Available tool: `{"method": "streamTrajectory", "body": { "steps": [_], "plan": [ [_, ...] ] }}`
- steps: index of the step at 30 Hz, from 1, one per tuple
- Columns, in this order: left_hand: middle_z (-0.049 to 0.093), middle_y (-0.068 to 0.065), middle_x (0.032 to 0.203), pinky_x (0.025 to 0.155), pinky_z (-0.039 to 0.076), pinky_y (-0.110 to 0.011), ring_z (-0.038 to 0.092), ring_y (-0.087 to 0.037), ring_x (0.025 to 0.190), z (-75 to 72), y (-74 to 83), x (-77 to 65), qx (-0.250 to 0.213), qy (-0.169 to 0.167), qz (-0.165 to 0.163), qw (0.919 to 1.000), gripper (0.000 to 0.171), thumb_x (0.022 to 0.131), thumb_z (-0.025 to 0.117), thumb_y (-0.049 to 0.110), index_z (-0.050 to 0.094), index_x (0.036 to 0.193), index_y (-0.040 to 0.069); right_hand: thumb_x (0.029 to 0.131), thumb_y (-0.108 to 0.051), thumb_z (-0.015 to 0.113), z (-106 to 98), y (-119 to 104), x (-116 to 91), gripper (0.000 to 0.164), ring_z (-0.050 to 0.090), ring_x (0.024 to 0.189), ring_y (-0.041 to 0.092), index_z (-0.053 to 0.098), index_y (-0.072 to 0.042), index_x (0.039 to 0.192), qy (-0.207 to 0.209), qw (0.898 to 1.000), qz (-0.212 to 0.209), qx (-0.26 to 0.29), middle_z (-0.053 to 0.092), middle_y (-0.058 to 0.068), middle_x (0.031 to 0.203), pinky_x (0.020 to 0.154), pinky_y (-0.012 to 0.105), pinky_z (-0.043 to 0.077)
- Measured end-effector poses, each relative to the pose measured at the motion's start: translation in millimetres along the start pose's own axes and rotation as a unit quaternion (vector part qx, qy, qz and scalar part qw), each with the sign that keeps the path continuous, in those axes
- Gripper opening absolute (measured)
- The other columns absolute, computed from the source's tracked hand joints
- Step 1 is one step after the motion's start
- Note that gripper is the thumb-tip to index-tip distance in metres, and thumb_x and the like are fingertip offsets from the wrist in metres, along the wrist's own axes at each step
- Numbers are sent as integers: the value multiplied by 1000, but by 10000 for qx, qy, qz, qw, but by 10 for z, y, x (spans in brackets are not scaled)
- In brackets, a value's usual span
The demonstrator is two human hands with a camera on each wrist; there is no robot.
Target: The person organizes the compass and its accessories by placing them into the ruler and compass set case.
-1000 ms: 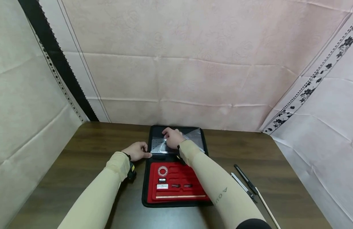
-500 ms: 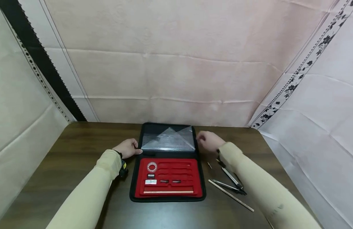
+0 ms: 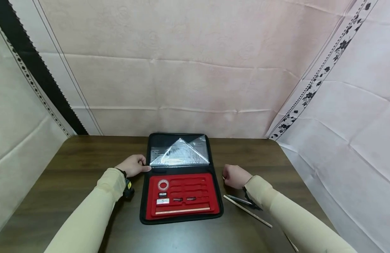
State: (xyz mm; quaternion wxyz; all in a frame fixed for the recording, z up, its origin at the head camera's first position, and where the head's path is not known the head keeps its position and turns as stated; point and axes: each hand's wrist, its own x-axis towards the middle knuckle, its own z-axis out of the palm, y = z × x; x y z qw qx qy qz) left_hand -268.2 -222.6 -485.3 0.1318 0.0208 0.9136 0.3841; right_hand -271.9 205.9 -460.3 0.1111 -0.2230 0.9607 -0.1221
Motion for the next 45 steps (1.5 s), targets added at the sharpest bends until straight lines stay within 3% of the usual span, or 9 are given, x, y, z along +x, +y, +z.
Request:
{"method": "streamTrajectory", "body": {
  "steps": [5,8,11,14,19,25,31,40,45],
  "plan": [
    [43,-5,72,64,35,-34,45,-22,69,14,13,-7,-47,79,-48,9999,30,88,72,27,54,96,6,74,-7,72,65,-7,44,18,51,62,14,56,-8,84,162,9997,-38,-154,56,-1,71,60,32,46],
    [44,-5,72,65,35,-34,45,-22,69,18,9,3,-76,72,-75,9999,31,88,72,28,54,97,6,76,-7,70,46,-71,25,17,50,61,12,56,-11,85,282,9994,-189,8,54,-3,70,58,31,45],
    [43,-5,72,64,35,-34,45,-21,68,19,-7,12,-70,53,-53,9999,31,88,72,28,53,97,6,80,-7,68,27,-244,-50,17,51,63,10,56,-15,88,310,9968,-684,269,54,-6,71,58,29,45],
    [43,-4,72,64,34,-33,44,-21,67,21,-18,12,-87,46,-88,9999,31,88,72,28,53,96,6,84,-8,68,50,-486,-178,17,52,67,8,58,-18,93,60,9906,-1308,383,56,-9,77,61,26,47],
    [43,-5,72,64,35,-34,45,-22,68,3,10,0,-94,50,-63,9999,31,89,71,28,53,98,6,85,-11,72,156,-799,-371,18,53,70,4,61,-19,97,50,9813,-1899,-303,61,-9,85,68,22,50],
    [44,-6,74,64,35,-33,45,-22,69,-21,26,-12,-93,87,-79,9999,30,89,71,28,53,98,6,84,-16,75,244,-944,-453,21,59,71,7,61,-17,100,583,9698,-1935,-1363,67,-3,84,70,23,52],
    [44,-6,73,64,35,-34,45,-22,69,37,14,-26,-161,148,-83,9997,29,89,71,26,52,97,5,79,-16,82,328,-957,-471,34,62,81,11,67,-17,109,457,9613,-1954,-1886,67,1,95,74,26,53],
    [46,-7,74,62,35,-33,45,-22,69,178,-64,-19,-309,300,-196,9989,29,87,73,23,53,95,5,80,-7,78,546,-924,-603,28,55,80,11,69,-17,105,850,9443,-2311,-2184,60,0,89,68,24,50],
    [46,-6,72,61,34,-32,44,-21,66,100,-85,-35,-369,444,-39,9983,28,86,74,23,55,95,4,82,-12,78,498,-952,-651,45,51,85,11,65,-17,125,634,9451,-2399,-2128,59,0,97,73,22,48]
  ]
}}
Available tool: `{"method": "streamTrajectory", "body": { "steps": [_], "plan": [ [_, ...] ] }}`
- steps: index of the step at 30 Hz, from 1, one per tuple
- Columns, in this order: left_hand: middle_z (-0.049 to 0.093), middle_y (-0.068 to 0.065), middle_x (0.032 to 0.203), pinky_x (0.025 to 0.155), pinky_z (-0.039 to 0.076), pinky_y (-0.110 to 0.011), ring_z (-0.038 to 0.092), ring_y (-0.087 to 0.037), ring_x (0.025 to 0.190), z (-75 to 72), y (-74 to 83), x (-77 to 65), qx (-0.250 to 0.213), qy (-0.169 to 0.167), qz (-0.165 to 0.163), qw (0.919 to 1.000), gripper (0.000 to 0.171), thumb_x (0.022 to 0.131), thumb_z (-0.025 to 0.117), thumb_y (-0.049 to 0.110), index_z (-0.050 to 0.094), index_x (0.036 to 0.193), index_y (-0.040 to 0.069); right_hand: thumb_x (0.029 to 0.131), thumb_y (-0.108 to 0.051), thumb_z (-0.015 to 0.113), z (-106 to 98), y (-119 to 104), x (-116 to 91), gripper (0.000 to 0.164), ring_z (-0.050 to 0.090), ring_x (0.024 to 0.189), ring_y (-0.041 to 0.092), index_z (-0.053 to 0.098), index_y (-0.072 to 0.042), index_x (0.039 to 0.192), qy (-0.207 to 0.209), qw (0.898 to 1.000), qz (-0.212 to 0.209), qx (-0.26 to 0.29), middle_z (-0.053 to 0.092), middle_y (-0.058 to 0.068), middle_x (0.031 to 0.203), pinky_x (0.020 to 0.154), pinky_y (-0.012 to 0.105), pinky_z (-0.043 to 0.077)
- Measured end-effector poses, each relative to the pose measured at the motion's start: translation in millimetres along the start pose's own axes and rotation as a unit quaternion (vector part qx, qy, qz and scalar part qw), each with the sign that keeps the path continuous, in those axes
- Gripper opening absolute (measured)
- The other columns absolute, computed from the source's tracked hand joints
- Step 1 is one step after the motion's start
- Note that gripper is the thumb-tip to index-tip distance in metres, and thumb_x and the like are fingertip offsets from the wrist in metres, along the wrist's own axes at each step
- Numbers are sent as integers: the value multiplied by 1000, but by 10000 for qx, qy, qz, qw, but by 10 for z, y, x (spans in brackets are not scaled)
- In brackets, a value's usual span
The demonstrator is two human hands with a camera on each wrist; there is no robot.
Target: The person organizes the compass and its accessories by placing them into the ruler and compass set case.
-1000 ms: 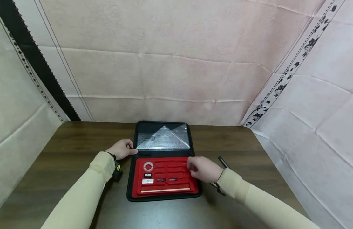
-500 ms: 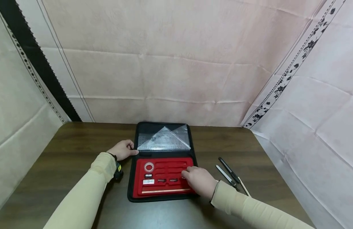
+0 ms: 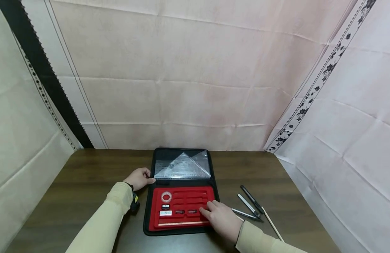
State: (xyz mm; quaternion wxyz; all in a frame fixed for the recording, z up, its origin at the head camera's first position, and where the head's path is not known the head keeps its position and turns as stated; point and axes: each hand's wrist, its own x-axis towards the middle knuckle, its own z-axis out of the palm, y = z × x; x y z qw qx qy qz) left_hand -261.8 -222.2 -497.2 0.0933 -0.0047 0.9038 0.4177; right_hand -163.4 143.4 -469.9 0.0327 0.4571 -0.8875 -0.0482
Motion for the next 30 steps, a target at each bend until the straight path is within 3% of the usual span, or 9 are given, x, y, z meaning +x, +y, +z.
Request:
{"method": "streamTrajectory", "body": {
  "steps": [3,16,25,30],
  "plan": [
    [44,-5,71,61,34,-32,44,-20,65,18,-21,-5,-5,25,49,10000,28,86,74,23,56,96,4,85,-12,75,36,3,-56,50,49,85,11,60,-19,133,26,9999,-30,115,58,0,99,72,22,47],
    [43,-5,69,60,33,-32,43,-20,63,120,-129,-58,-181,-121,-75,9997,30,84,76,26,57,94,5,86,-10,71,133,-65,-226,52,48,85,10,59,-26,135,-19,9966,374,738,55,-3,106,71,26,45],
    [44,-5,72,61,33,-32,43,-20,65,103,-48,-47,-41,-181,6,9998,28,85,75,24,57,95,6,81,-17,75,122,-165,-196,37,50,87,14,69,-21,118,156,9983,551,115,61,-5,100,73,30,41],
    [43,-6,74,62,33,-33,43,-21,68,14,7,2,93,-105,5,9999,30,86,74,26,56,97,5,84,-18,72,52,-92,-148,41,51,95,14,64,-19,124,106,9971,714,252,61,-4,106,79,32,40]
  ]
}}
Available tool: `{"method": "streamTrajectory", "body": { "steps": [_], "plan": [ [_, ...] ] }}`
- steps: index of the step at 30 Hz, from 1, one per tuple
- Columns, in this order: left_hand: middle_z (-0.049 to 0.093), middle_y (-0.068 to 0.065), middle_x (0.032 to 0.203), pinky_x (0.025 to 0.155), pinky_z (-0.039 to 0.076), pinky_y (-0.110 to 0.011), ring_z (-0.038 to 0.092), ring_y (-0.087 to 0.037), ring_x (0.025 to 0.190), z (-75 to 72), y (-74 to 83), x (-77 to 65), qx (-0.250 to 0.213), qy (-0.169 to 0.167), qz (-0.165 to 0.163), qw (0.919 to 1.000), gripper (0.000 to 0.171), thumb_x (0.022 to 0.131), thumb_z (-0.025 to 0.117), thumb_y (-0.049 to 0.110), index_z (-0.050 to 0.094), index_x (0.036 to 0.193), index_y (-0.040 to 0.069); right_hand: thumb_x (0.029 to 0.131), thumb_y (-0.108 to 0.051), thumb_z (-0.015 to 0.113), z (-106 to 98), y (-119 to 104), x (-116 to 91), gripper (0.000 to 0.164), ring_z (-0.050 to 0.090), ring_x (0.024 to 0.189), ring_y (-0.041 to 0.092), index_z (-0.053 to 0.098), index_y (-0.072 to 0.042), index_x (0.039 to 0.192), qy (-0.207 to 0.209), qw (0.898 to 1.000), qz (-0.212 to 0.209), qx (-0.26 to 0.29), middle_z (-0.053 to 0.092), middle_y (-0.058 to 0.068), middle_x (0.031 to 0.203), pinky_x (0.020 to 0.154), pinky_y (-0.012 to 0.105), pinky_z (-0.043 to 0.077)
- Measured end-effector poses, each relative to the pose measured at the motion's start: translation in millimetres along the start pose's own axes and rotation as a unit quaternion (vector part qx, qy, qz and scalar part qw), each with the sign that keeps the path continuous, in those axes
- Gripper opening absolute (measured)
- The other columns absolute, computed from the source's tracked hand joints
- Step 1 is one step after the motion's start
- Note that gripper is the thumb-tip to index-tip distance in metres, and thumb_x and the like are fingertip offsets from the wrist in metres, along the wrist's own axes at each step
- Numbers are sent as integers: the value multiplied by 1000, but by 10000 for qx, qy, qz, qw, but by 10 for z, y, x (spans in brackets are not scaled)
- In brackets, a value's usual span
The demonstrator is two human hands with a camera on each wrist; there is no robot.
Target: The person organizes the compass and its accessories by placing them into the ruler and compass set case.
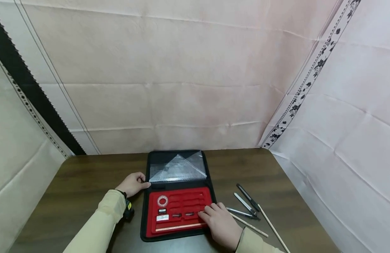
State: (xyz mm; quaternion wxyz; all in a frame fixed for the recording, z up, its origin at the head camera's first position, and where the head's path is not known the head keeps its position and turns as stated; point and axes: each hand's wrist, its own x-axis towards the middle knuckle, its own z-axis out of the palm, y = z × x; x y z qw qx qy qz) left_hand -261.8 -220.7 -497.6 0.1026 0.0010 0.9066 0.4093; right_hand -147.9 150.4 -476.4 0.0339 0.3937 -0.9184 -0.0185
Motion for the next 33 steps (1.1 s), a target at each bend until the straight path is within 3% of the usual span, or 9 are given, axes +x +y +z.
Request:
{"method": "streamTrajectory", "body": {
  "steps": [5,11,17,25,29,33],
  "plan": [
    [44,-6,74,63,33,-34,43,-21,69,-3,-18,3,-4,55,-11,10000,31,86,74,28,56,98,6,87,-19,70,18,32,-30,48,51,99,15,58,-19,133,-208,9997,82,15,60,-4,111,83,36,41],
    [44,-5,71,61,34,-33,44,-20,66,46,-36,-40,-81,9,4,10000,29,84,76,26,57,94,7,84,-24,74,72,26,-124,54,48,97,18,56,-23,136,-431,9985,291,-193,56,-2,116,82,37,43],
    [44,-5,71,61,33,-32,43,-20,65,5,-28,-46,-82,149,88,9998,28,84,76,24,56,93,7,78,-22,80,69,-22,-124,67,46,92,21,52,-30,139,-285,9978,490,-339,54,3,118,77,38,46],
    [44,-5,70,60,34,-32,42,-19,63,-18,-22,-47,66,92,185,9998,28,84,76,22,55,92,5,78,-19,79,74,-114,-84,56,46,92,22,61,-24,130,6,9976,383,-584,53,9,122,71,35,47],
    [43,-4,70,60,33,-32,42,-19,63,-36,3,-47,76,73,206,9997,28,84,76,23,55,92,5,81,-21,76,44,-76,-39,51,45,91,19,62,-25,131,-192,9981,514,-270,54,4,119,73,33,46],
    [43,-4,69,59,33,-32,42,-19,62,-16,10,-21,12,45,125,9999,28,85,76,24,55,93,6,87,-17,69,-66,107,-21,45,50,91,14,62,-22,131,-264,9973,265,625,57,1,115,77,31,48]
  ]
}}
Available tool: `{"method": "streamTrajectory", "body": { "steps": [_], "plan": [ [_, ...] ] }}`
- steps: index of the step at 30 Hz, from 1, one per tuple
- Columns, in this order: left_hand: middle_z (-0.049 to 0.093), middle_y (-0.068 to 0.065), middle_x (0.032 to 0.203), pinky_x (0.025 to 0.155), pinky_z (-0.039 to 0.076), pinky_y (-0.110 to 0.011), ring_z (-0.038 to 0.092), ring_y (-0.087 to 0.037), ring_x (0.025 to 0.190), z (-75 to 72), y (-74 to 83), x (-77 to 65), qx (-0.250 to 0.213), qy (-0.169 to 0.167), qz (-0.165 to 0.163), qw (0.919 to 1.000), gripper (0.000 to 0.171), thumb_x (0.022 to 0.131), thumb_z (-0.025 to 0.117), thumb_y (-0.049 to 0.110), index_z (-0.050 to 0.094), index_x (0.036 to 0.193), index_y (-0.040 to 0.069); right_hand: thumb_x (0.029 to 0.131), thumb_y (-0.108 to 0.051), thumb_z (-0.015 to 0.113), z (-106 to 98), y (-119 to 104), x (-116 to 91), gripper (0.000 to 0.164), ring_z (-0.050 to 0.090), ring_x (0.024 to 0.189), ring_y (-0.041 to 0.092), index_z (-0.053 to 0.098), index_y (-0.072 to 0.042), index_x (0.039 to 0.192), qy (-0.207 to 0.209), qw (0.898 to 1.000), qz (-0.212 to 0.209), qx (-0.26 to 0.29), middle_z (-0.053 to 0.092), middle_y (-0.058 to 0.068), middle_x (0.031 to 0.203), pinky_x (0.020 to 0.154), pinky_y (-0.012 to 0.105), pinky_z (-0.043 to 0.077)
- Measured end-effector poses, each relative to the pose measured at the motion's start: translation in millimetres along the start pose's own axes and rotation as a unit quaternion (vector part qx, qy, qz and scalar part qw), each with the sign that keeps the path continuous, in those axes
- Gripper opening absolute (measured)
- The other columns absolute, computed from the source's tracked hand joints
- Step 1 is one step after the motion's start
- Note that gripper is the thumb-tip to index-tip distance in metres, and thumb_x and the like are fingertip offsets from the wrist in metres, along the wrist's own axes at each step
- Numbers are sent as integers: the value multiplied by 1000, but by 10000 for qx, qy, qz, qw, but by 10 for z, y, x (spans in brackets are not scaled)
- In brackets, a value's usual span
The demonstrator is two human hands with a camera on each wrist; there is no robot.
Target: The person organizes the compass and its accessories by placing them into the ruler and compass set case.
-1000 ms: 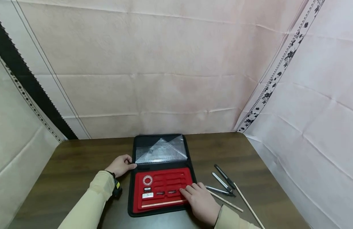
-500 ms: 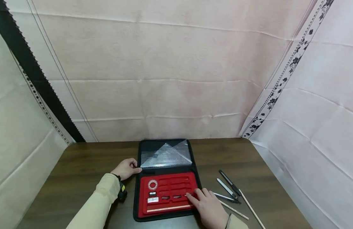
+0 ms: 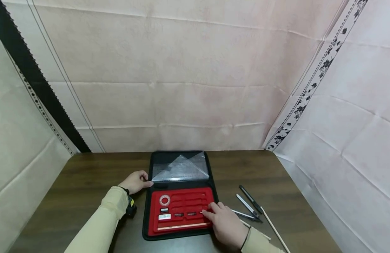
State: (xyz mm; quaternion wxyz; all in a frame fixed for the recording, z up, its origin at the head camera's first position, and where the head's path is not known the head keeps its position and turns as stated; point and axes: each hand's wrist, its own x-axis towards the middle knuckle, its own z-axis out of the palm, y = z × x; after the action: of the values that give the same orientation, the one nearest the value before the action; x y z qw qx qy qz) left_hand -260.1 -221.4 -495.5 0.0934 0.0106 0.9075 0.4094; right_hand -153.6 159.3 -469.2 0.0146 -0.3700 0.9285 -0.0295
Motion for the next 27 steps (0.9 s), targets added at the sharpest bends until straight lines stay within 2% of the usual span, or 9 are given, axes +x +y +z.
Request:
{"method": "streamTrajectory", "body": {
  "steps": [2,4,6,8,11,14,17,21,27],
  "plan": [
    [43,-5,70,59,33,-32,43,-20,63,0,-11,-4,5,-4,-47,10000,28,85,75,24,55,94,6,88,-14,67,-92,130,4,46,56,94,14,60,-17,133,99,9989,-143,435,59,1,114,80,32,50],
    [43,-5,69,59,33,-32,43,-20,62,1,-17,-12,-16,8,-70,10000,28,85,75,24,56,94,6,87,-10,68,-176,301,-13,47,59,93,14,58,-11,132,377,9965,-68,743,62,2,111,80,34,51],
    [43,-5,69,59,33,-32,43,-20,62,-1,-20,-17,-16,18,-56,10000,28,85,75,24,56,94,6,84,-7,70,-249,492,-56,46,62,91,16,58,-6,129,733,9939,329,758,65,5,107,81,38,51],
    [43,-5,69,59,33,-32,43,-20,62,-6,-12,-19,-18,14,-32,10000,28,85,75,25,56,94,6,81,-3,71,-306,687,-113,39,63,85,17,62,-2,119,922,9897,870,663,67,7,99,77,39,51],
    [43,-4,69,59,33,-32,43,-20,62,-26,11,-16,-18,-21,-32,10000,29,85,75,25,55,94,6,80,-2,72,-343,907,-208,24,59,70,15,66,-3,103,686,9836,1572,561,65,3,82,67,38,49],
    [43,-5,70,59,33,-32,43,-20,63,-57,41,-1,-22,43,-34,10000,30,85,75,25,55,95,5,80,-4,73,-329,1022,-267,16,50,60,11,65,-5,94,338,9802,1834,672,57,-3,71,58,35,44],
    [43,-5,71,60,33,-32,42,-20,64,-72,53,22,-25,112,-46,9999,30,85,75,25,55,95,5,78,-6,74,-291,1050,-313,15,47,59,11,62,-7,88,247,9780,1928,759,53,-4,68,56,35,42],
    [43,-5,71,60,33,-32,42,-20,64,-47,41,31,-31,15,-75,10000,30,86,74,25,54,95,6,76,0,71,-215,1055,-368,18,44,55,13,56,-10,80,181,9750,2051,834,49,-4,64,53,34,39],
    [44,-5,71,60,33,-32,43,-20,65,15,34,15,-8,61,-135,9999,28,85,75,24,55,95,6,68,1,66,-69,1141,-369,21,41,52,10,50,-12,72,196,9778,1849,966,45,-7,60,49,29,35]
  ]
}}
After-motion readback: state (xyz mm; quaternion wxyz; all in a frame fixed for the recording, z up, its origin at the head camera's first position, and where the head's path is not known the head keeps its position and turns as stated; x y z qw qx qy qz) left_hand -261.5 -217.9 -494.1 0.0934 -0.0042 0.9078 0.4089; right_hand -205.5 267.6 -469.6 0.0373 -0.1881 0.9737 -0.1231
